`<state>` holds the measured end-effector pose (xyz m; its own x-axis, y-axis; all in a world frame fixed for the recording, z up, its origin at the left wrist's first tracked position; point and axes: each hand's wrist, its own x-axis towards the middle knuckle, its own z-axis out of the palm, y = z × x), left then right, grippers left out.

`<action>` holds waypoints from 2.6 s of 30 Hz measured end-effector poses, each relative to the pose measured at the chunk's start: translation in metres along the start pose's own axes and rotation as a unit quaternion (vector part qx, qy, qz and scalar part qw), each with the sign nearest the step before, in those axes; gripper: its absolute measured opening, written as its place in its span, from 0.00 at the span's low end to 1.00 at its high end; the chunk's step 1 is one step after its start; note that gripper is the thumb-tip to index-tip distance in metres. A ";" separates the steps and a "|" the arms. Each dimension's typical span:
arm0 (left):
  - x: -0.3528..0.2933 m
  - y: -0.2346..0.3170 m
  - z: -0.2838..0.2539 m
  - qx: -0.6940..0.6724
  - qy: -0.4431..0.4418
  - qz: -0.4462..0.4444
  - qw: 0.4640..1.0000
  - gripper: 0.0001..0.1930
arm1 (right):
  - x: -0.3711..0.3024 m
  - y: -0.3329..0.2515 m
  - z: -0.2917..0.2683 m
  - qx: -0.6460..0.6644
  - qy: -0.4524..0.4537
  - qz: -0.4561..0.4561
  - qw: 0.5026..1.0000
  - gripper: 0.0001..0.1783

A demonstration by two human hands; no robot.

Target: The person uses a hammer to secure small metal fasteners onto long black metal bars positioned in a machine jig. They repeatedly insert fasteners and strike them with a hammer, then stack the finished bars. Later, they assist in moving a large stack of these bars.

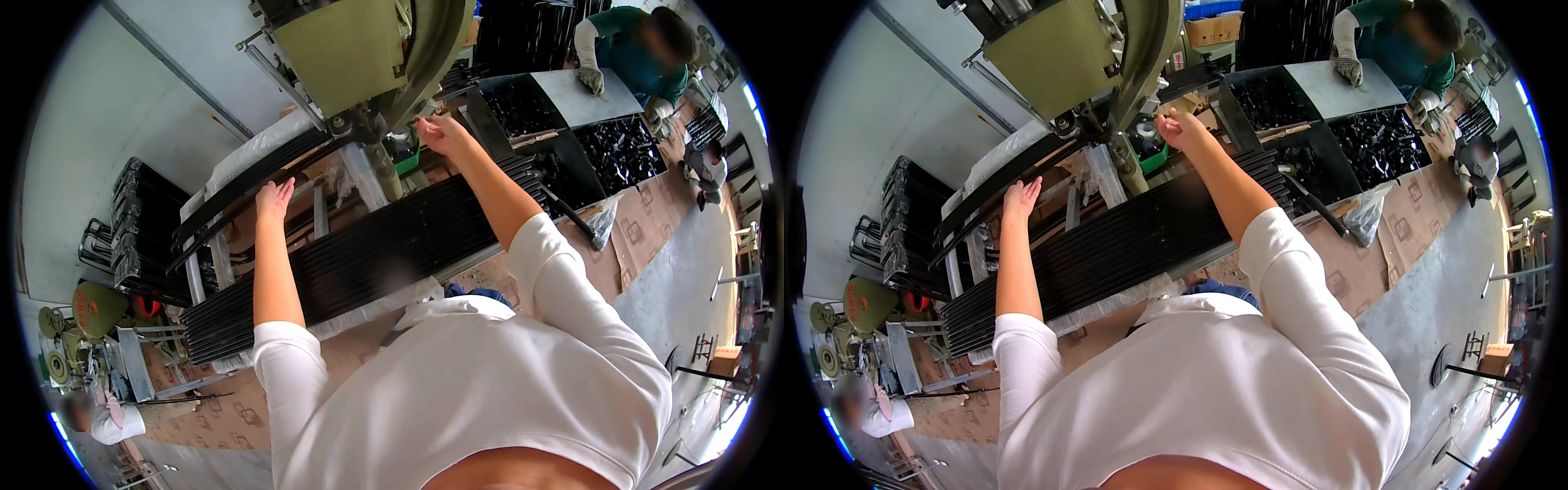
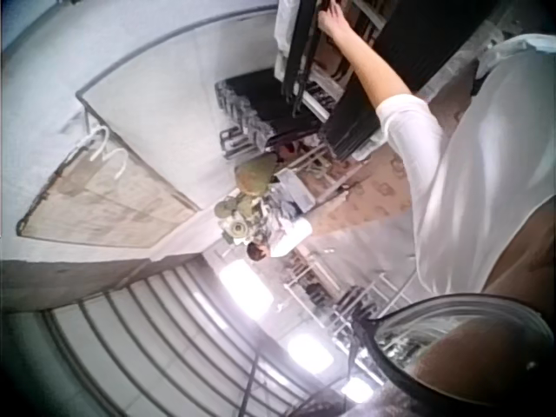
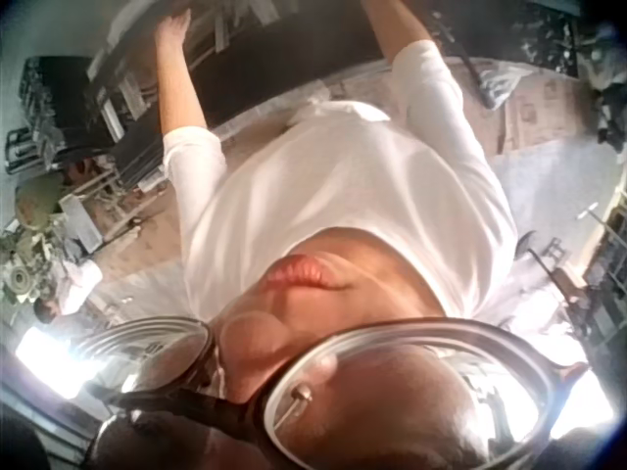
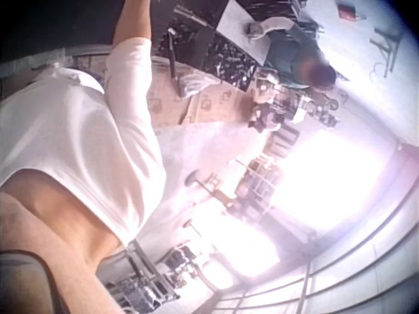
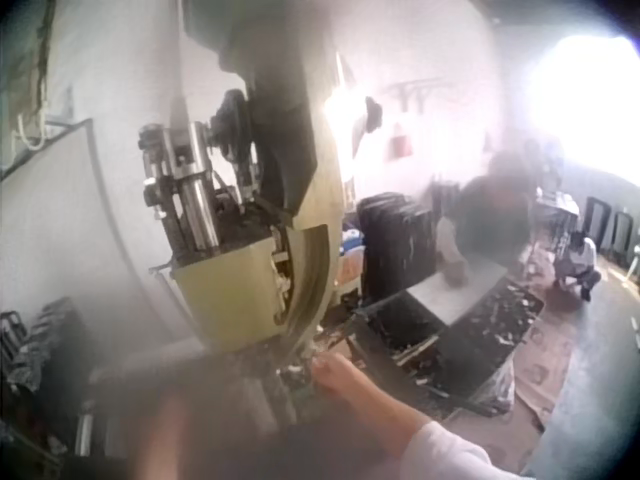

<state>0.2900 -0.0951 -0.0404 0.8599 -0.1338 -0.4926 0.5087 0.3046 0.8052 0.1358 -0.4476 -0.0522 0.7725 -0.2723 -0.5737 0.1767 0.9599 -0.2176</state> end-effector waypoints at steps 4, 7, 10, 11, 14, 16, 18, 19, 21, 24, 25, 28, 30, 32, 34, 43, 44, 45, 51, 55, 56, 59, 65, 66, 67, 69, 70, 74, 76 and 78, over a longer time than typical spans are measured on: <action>0.020 0.006 0.006 0.093 -0.045 0.032 0.994 0.17 | 0.013 -0.002 0.015 0.010 -0.021 -0.131 0.991 0.04; 0.026 0.006 -0.002 0.112 -0.033 0.027 0.993 0.20 | -0.016 -0.001 0.035 -0.073 -0.081 -0.138 0.984 0.06; 0.001 -0.002 0.012 0.255 -0.061 0.025 0.965 0.24 | -0.027 -0.019 0.024 -0.221 -0.011 -0.130 0.967 0.14; -0.017 -0.003 0.009 0.341 -0.074 0.047 0.936 0.24 | -0.037 -0.021 0.010 -0.356 -0.057 -0.115 0.926 0.15; -0.057 -0.006 -0.021 0.510 -0.258 0.138 0.809 0.14 | -0.106 -0.013 -0.004 -0.811 -0.243 -0.132 0.516 0.14; -0.094 -0.010 -0.028 0.569 -0.382 0.142 0.714 0.12 | -0.136 -0.005 -0.037 -0.862 -0.231 -0.302 0.335 0.13; -0.130 -0.001 -0.026 0.649 -0.388 0.116 0.645 0.14 | -0.137 -0.001 -0.052 -0.841 -0.208 -0.393 0.308 0.14; -0.131 -0.002 -0.027 0.633 -0.380 0.127 0.662 0.13 | -0.135 -0.003 -0.047 -0.845 -0.186 -0.360 0.349 0.13; -0.133 -0.001 -0.024 0.627 -0.353 0.143 0.680 0.11 | -0.130 0.000 -0.042 -0.845 -0.148 -0.350 0.377 0.10; -0.129 0.004 -0.015 0.635 -0.297 0.215 0.680 0.10 | -0.117 -0.001 -0.029 -0.803 -0.175 -0.382 0.422 0.09; -0.127 0.008 -0.009 0.629 -0.277 0.260 0.678 0.11 | -0.104 -0.003 -0.030 -0.791 -0.173 -0.439 0.389 0.08; -0.113 0.020 -0.006 0.610 -0.218 0.369 0.667 0.13 | -0.101 0.001 0.000 -0.767 -0.154 -0.483 0.392 0.08; -0.106 0.027 0.000 0.594 -0.204 0.454 0.632 0.12 | -0.089 -0.003 0.005 -0.774 -0.150 -0.479 0.385 0.09; -0.100 0.029 0.008 0.612 -0.204 0.478 0.596 0.12 | -0.079 -0.006 0.007 -0.769 -0.151 -0.478 0.397 0.10; -0.094 0.029 0.013 0.619 -0.199 0.488 0.582 0.12 | -0.075 -0.013 0.006 -0.783 -0.137 -0.442 0.415 0.11; -0.082 0.017 0.006 0.602 -0.199 0.456 0.625 0.13 | -0.070 -0.010 0.009 -0.791 -0.129 -0.456 0.388 0.11; -0.080 0.015 0.002 0.600 -0.198 0.461 0.623 0.14 | -0.075 -0.007 0.012 -0.787 -0.136 -0.481 0.362 0.11; -0.079 0.014 -0.002 0.598 -0.197 0.467 0.621 0.14 | -0.080 -0.005 0.015 -0.782 -0.142 -0.505 0.336 0.10; -0.086 0.011 0.006 0.589 -0.189 0.478 0.624 0.13 | -0.073 -0.010 0.012 -0.786 -0.143 -0.476 0.368 0.11; -0.088 0.005 0.004 0.585 -0.164 0.514 0.605 0.12 | -0.075 -0.010 0.014 -0.796 -0.140 -0.467 0.360 0.11; -0.087 0.001 0.002 0.580 -0.158 0.531 0.597 0.12 | -0.076 -0.009 0.015 -0.792 -0.138 -0.479 0.354 0.10; -0.084 -0.006 0.000 0.565 -0.144 0.554 0.595 0.11 | -0.083 -0.006 0.017 -0.784 -0.138 -0.504 0.336 0.10; -0.067 -0.014 -0.005 0.560 -0.135 0.570 0.586 0.09 | -0.087 -0.007 0.021 -0.807 -0.133 -0.496 0.290 0.11; -0.065 -0.013 -0.005 0.564 -0.132 0.574 0.579 0.09 | -0.090 -0.011 0.025 -0.827 -0.134 -0.469 0.281 0.11; -0.063 -0.010 -0.002 0.564 -0.152 0.550 0.597 0.08 | -0.095 -0.014 0.028 -0.846 -0.132 -0.438 0.274 0.12; -0.064 0.002 0.001 0.557 -0.177 0.516 0.626 0.07 | -0.098 -0.025 0.048 -0.892 -0.197 -0.296 0.278 0.16; -0.063 0.004 0.004 0.558 -0.171 0.522 0.622 0.08 | -0.102 -0.033 0.062 -0.905 -0.224 -0.218 0.287 0.17; -0.068 0.000 -0.004 0.536 -0.157 0.531 0.637 0.09 | -0.086 -0.036 0.057 -0.901 -0.240 -0.222 0.285 0.19; -0.070 -0.002 -0.008 0.530 -0.145 0.524 0.651 0.10 | -0.089 -0.025 0.054 -0.895 -0.203 -0.293 0.269 0.19; -0.074 -0.003 -0.007 0.539 -0.141 0.515 0.651 0.10 | -0.080 -0.027 0.047 -0.886 -0.193 -0.314 0.282 0.20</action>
<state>0.2241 -0.0796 -0.0090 0.6652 -0.5962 0.4494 -0.7405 -0.4500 0.4991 0.0977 -0.4485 0.0363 0.9974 0.0038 0.0718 0.0343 -0.9026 -0.4290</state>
